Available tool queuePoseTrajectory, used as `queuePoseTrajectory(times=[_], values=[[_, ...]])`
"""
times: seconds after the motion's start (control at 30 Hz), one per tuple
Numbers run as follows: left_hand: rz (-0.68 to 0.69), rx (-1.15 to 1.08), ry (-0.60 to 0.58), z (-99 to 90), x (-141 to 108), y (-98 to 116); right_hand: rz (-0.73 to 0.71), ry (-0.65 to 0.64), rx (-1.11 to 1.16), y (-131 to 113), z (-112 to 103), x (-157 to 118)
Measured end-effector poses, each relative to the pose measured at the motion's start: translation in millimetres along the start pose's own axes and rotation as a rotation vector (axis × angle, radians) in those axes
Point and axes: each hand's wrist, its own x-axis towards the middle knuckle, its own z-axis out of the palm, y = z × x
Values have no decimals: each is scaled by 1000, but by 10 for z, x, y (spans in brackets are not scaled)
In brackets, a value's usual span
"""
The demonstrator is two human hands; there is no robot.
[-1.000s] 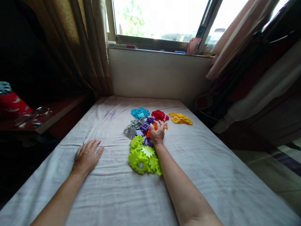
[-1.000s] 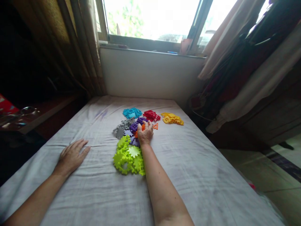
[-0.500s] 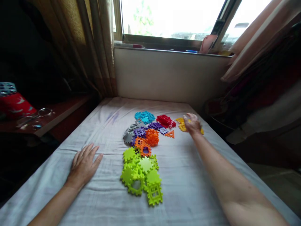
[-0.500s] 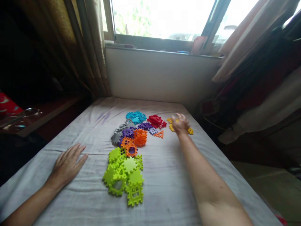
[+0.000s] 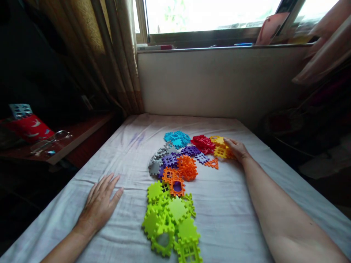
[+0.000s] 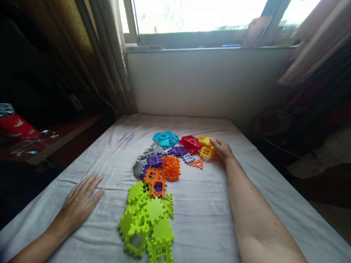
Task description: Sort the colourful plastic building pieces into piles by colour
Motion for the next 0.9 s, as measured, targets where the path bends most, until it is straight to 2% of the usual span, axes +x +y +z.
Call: queuePoseTrajectory(times=[0.1, 0.2, 0.27, 0.43, 0.53, 0.6, 0.63, 0.7, 0.73, 0.77, 0.8, 0.83, 0.9], values=[[15, 2, 7, -4, -3, 5, 1, -180, 289, -305, 224, -123], [24, 8, 24, -6, -6, 19, -79, -241, 394, -606, 418, -314], [29, 10, 35, -9, -7, 33, -142, -263, 377, -824, 571, -508], [12, 12, 46, -12, -15, 68, -401, -374, 153, -1361, 945, -1004], [1, 14, 48, 1, -33, 82, -500, -337, 103, -1488, 957, -916], [-4, 15, 54, 13, -51, 89, -446, -201, 24, -1409, 860, -638], [-4, 15, 60, 18, -60, 93, -363, -88, -57, -1324, 798, -464], [1, 16, 74, 29, -79, 99, -59, 136, -241, -1105, 694, -117], [6, 16, 81, 34, -87, 101, 120, 192, -288, -998, 669, 28], [11, 16, 87, 37, -94, 103, 250, 204, -299, -910, 671, 141], [14, 16, 91, 40, -101, 103, 309, 175, -304, -852, 702, 219], [15, 16, 94, 41, -107, 104, 324, 123, -301, -831, 761, 262], [11, 13, 91, 39, -117, 104, 214, -23, -303, -902, 944, 262]])
